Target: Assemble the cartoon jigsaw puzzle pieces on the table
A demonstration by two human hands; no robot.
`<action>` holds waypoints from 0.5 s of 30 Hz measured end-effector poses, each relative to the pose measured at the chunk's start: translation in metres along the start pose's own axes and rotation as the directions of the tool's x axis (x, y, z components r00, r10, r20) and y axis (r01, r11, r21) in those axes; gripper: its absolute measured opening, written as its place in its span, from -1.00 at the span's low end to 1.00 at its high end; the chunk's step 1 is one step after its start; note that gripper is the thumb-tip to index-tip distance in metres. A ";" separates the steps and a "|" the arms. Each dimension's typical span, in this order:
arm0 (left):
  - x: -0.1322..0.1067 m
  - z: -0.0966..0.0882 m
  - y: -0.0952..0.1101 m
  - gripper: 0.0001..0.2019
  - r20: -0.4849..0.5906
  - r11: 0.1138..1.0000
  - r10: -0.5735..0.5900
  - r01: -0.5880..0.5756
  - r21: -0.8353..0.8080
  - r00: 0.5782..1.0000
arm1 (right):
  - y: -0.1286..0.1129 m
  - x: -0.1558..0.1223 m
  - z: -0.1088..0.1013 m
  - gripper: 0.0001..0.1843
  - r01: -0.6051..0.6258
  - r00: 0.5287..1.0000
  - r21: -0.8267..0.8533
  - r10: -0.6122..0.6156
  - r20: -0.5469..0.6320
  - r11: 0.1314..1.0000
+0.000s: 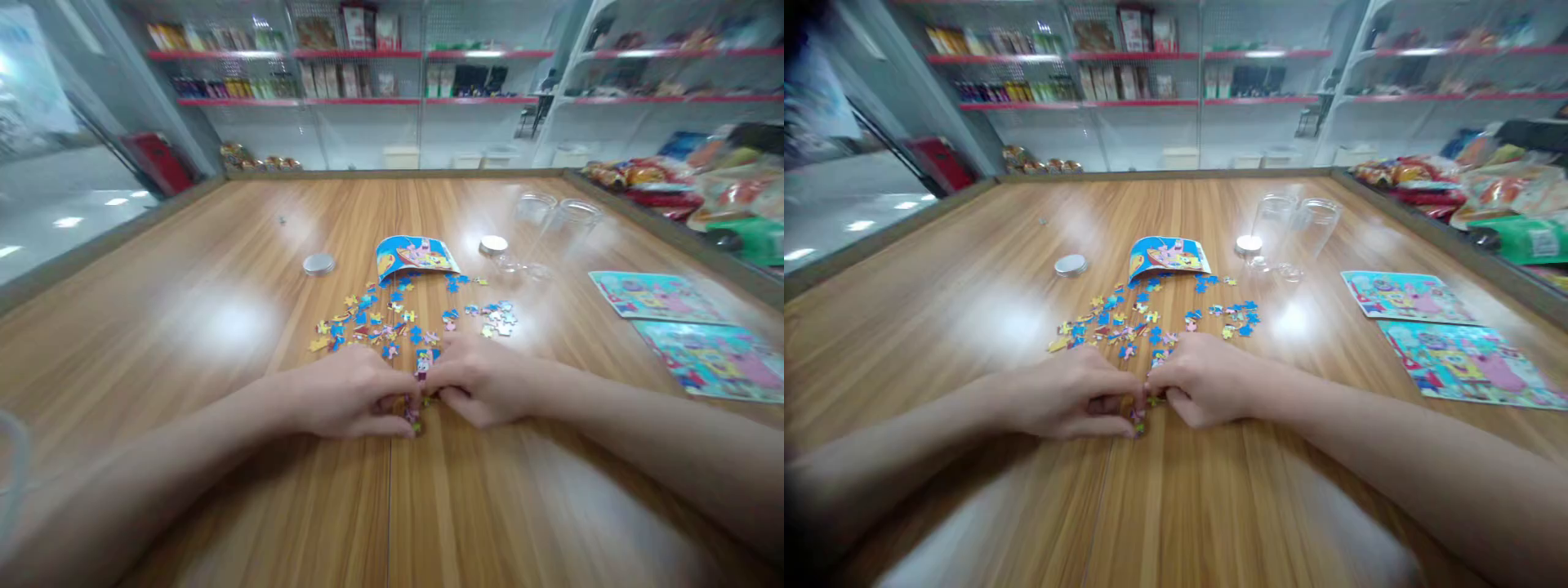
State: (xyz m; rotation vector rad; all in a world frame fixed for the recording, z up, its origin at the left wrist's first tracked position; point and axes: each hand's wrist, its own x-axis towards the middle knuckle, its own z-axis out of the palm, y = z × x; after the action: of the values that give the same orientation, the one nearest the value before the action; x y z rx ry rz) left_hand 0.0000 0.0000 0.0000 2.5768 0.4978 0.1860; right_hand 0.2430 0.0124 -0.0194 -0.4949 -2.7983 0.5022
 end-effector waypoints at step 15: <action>-0.003 0.009 -0.008 -0.75 -0.143 0.978 0.090 -0.061 0.197 0.986 | 0.001 0.002 0.001 -0.68 0.049 0.999 -0.057 -0.050 -0.012 0.997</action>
State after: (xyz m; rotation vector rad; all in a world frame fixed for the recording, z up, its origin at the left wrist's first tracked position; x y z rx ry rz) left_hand -0.0037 0.0017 -0.0117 2.7867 0.4942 0.3802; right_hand 0.2414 0.0141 -0.0203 -0.4379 -2.8108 0.4088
